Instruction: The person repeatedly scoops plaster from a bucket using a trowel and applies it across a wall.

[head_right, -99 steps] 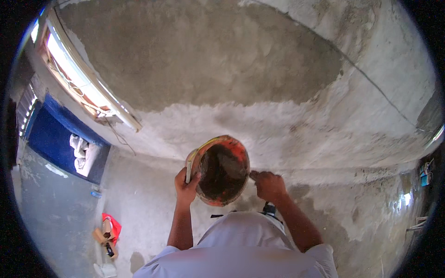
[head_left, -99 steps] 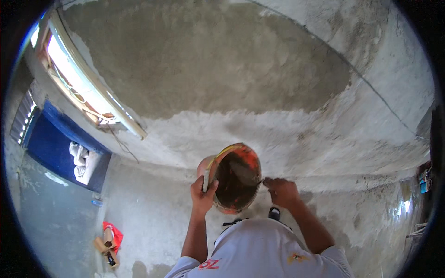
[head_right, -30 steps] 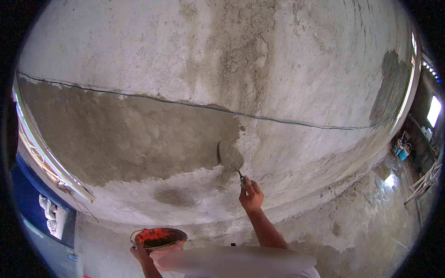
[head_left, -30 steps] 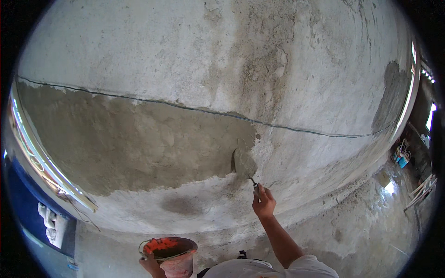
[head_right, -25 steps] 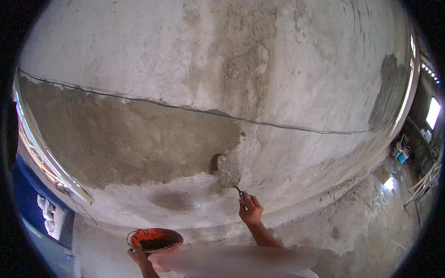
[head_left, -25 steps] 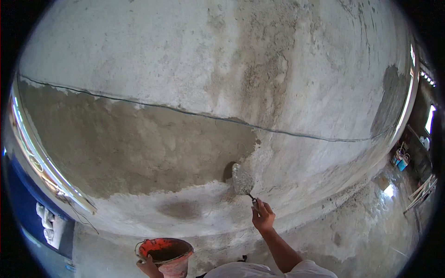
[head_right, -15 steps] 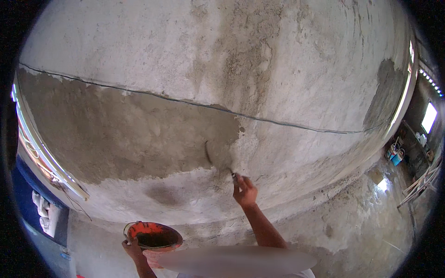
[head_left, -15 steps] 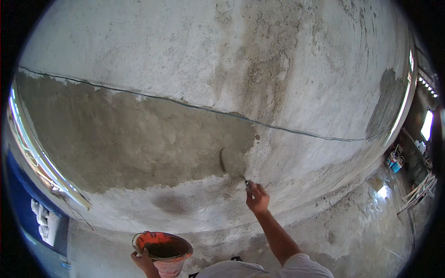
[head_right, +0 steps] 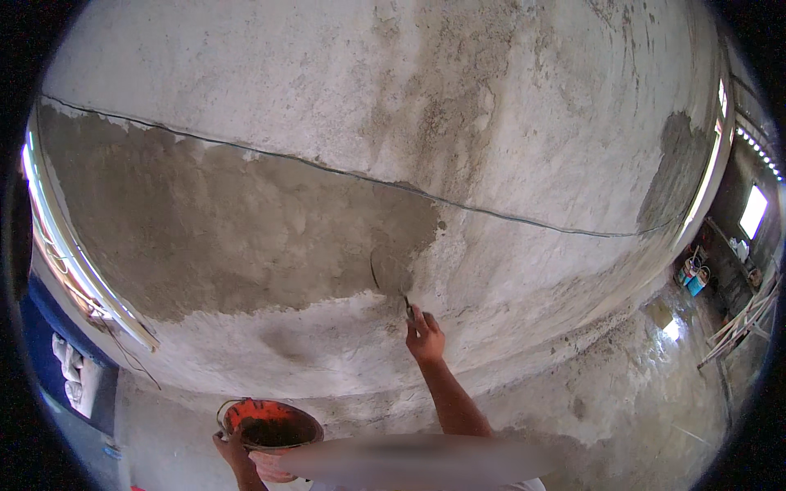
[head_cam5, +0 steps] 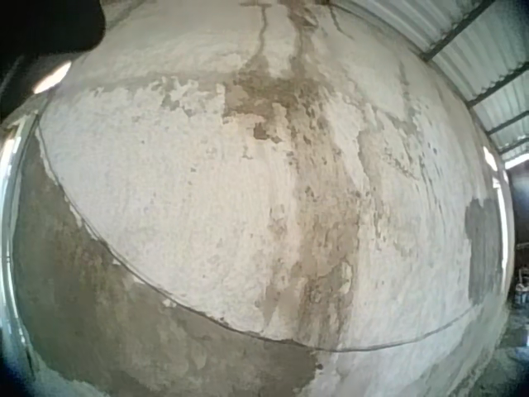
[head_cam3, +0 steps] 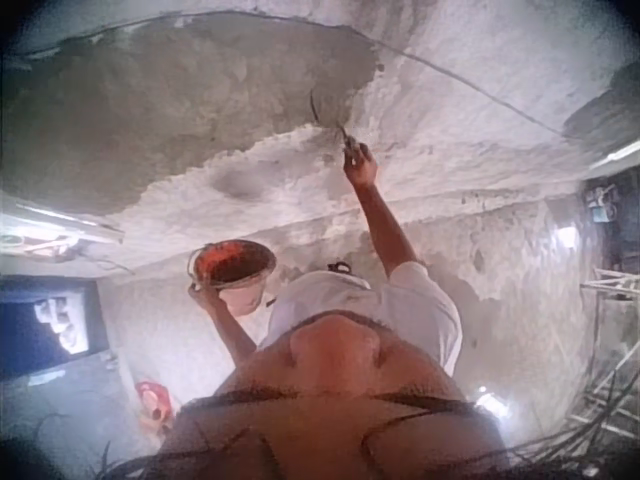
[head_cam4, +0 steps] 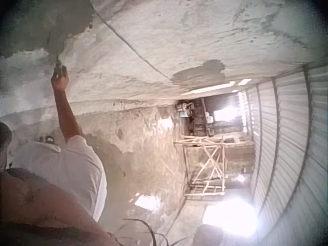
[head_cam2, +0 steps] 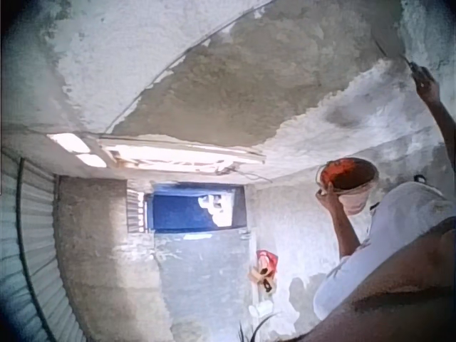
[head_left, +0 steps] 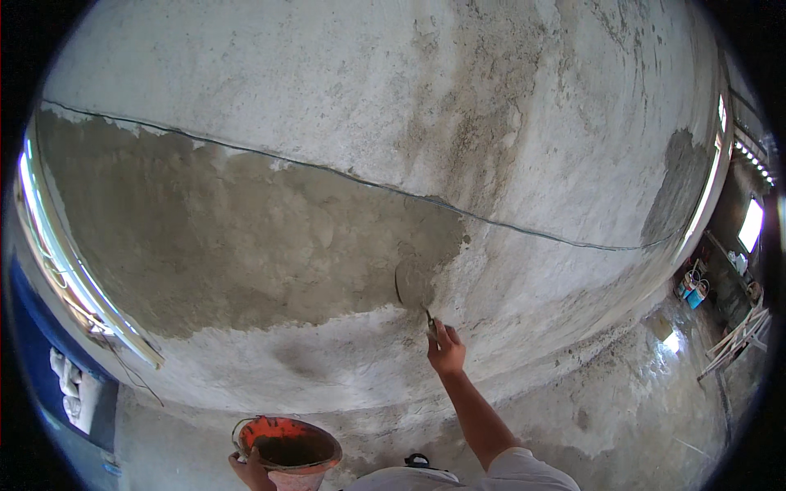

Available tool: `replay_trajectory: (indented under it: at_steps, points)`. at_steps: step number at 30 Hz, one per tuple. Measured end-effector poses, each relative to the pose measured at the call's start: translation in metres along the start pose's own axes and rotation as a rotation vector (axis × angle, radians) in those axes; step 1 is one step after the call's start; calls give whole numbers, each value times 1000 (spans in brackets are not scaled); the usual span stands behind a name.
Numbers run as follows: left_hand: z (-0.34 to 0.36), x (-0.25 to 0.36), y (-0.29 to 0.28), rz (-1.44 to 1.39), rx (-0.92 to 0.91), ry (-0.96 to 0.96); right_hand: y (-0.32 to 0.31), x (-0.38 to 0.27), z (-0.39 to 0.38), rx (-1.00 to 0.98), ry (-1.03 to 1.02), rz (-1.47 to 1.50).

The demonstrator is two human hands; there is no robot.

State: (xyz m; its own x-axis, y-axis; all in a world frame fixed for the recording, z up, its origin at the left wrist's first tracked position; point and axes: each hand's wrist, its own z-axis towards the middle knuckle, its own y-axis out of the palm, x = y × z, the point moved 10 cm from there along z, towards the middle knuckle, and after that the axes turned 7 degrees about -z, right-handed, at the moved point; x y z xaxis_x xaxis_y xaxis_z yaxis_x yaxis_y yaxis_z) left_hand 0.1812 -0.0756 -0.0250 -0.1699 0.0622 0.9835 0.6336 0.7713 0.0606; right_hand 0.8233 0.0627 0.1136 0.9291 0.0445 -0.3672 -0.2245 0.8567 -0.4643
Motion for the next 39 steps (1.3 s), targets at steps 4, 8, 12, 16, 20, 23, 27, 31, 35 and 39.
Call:
replay_trajectory:
  at_steps: [4,8,12,16,20,23,27,31,35,39]
  points:
    - [-7,11,-21,-87,41,-90,-12,-12,-60,-61,43,121]
    - [23,-2,-52,-47,9,-8,-25,-32,-42,-3,49,209]
    - [31,-10,-61,-60,-19,28,-35,-52,38,141,-9,200]
    - [10,15,-46,38,-44,13,-11,-41,41,72,7,243]
    - [36,-13,-80,213,-16,100,9,-48,-2,-79,20,267]
    - [41,-27,-90,178,-28,21,-6,-52,-3,26,7,281]
    - [26,-6,-78,191,-37,4,-3,-43,15,68,67,210]
    - [25,-7,-67,227,-44,-2,13,-24,2,77,116,122]
    - [23,-16,-74,250,-85,-20,17,-29,-52,9,110,156]
    - [2,1,-71,-99,-52,7,1,-43,-115,-170,121,184]
